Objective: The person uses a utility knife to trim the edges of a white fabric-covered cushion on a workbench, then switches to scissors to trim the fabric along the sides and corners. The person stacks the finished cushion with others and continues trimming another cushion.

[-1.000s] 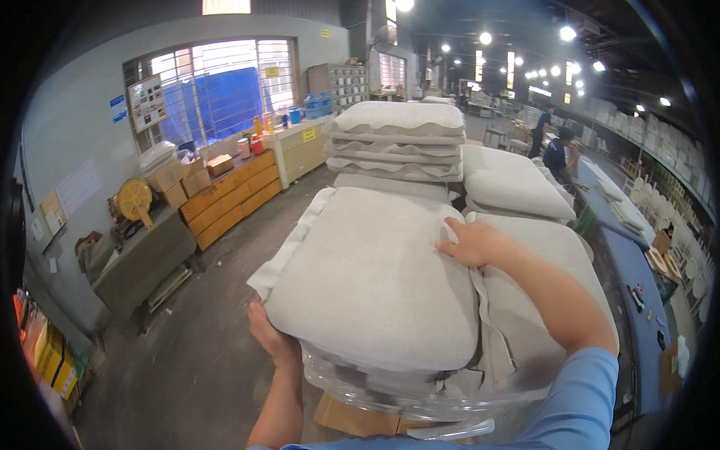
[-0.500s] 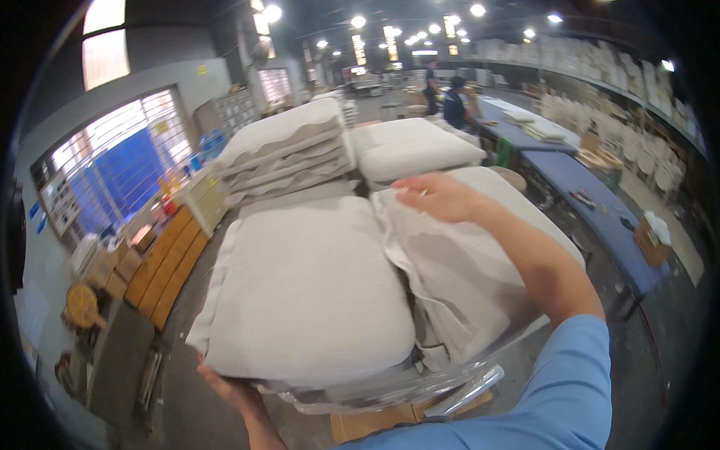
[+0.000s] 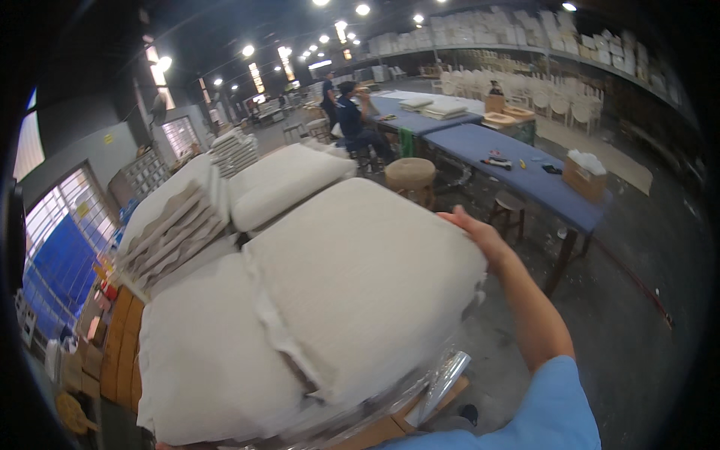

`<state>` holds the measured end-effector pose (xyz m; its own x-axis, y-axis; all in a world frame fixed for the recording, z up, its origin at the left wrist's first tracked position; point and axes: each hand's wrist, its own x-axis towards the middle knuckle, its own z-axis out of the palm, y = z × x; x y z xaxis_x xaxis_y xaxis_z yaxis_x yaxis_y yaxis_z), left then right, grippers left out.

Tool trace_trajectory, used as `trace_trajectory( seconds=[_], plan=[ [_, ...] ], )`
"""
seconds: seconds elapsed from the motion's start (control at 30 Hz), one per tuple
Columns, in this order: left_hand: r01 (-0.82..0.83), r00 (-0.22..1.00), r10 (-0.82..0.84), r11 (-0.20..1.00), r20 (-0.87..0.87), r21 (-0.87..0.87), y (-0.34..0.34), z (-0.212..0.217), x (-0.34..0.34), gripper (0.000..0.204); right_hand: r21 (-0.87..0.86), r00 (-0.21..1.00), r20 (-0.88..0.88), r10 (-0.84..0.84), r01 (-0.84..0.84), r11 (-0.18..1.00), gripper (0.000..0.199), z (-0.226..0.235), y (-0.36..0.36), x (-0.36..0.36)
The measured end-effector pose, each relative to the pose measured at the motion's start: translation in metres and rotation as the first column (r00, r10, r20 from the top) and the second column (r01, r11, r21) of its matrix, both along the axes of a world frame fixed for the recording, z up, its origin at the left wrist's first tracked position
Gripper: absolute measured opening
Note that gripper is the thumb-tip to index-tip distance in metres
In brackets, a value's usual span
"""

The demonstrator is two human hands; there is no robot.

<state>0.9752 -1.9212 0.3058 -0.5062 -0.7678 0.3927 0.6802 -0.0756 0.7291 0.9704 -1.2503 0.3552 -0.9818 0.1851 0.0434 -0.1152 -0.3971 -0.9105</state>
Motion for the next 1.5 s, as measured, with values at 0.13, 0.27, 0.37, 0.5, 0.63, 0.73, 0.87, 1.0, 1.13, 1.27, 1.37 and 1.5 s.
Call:
trace_trajectory(
  seconds=[0.13,0.27,0.37,0.5,0.63,0.73,0.87,1.0,1.13,1.27,1.37,1.5],
  plan=[
    [0.115,0.988,-0.107,0.991,-0.111,0.069,0.001,-0.001,0.001,0.09,0.043,1.0,0.006,0.008,-0.008,0.999,0.071,-0.012,0.02,-0.003],
    [-0.002,1.0,0.002,0.999,0.0,-0.048,0.099,-0.02,0.001,0.087,0.222,0.967,-0.109,0.23,-0.202,0.954,0.082,-0.019,0.036,0.001],
    [-0.128,0.979,0.166,0.952,0.119,-0.277,0.185,-0.059,0.023,0.085,0.1,0.922,0.121,0.367,-0.379,0.92,0.072,-0.021,0.077,0.009],
    [-0.119,0.904,0.348,0.765,0.25,-0.633,0.278,-0.101,0.045,0.082,0.36,0.981,0.105,0.161,-0.188,0.914,0.069,-0.039,0.155,0.037],
    [-0.323,0.773,0.46,0.879,0.438,-0.352,0.368,-0.135,0.051,0.065,0.329,0.992,0.104,-0.071,0.033,0.944,0.055,-0.081,0.255,0.068],
    [-0.193,0.668,0.556,0.771,0.494,-0.607,0.419,-0.159,0.07,0.061,0.287,0.949,0.23,-0.214,0.144,0.947,0.049,-0.111,0.323,0.083],
    [-0.041,0.538,0.079,0.997,0.839,-0.068,0.51,-0.197,0.066,0.058,0.323,0.85,0.397,-0.347,0.225,0.919,0.053,-0.186,0.427,0.083],
    [0.388,-0.004,-0.194,0.904,0.981,0.18,0.645,-0.242,0.008,0.055,0.347,0.63,0.617,-0.472,0.321,0.882,0.041,-0.303,0.56,0.131],
    [0.664,-0.348,-0.216,0.63,0.912,0.403,0.761,-0.279,-0.067,0.053,0.56,0.071,0.774,-0.63,0.387,0.732,0.037,-0.409,0.612,0.233],
    [0.747,-0.519,-0.118,0.419,0.847,0.517,0.836,-0.298,-0.146,0.051,0.403,0.365,0.805,-0.468,-0.915,-0.021,0.03,-0.418,0.61,0.312],
    [0.809,-0.487,-0.011,0.373,0.874,0.455,0.867,-0.285,-0.216,0.05,0.315,0.078,0.947,-0.311,-0.394,0.863,0.029,-0.413,0.6,0.261],
    [0.871,-0.385,0.003,0.331,0.923,0.363,0.916,-0.283,-0.332,0.047,0.252,0.176,0.957,-0.23,-0.111,0.961,0.028,-0.399,0.641,0.154]
  ],
)
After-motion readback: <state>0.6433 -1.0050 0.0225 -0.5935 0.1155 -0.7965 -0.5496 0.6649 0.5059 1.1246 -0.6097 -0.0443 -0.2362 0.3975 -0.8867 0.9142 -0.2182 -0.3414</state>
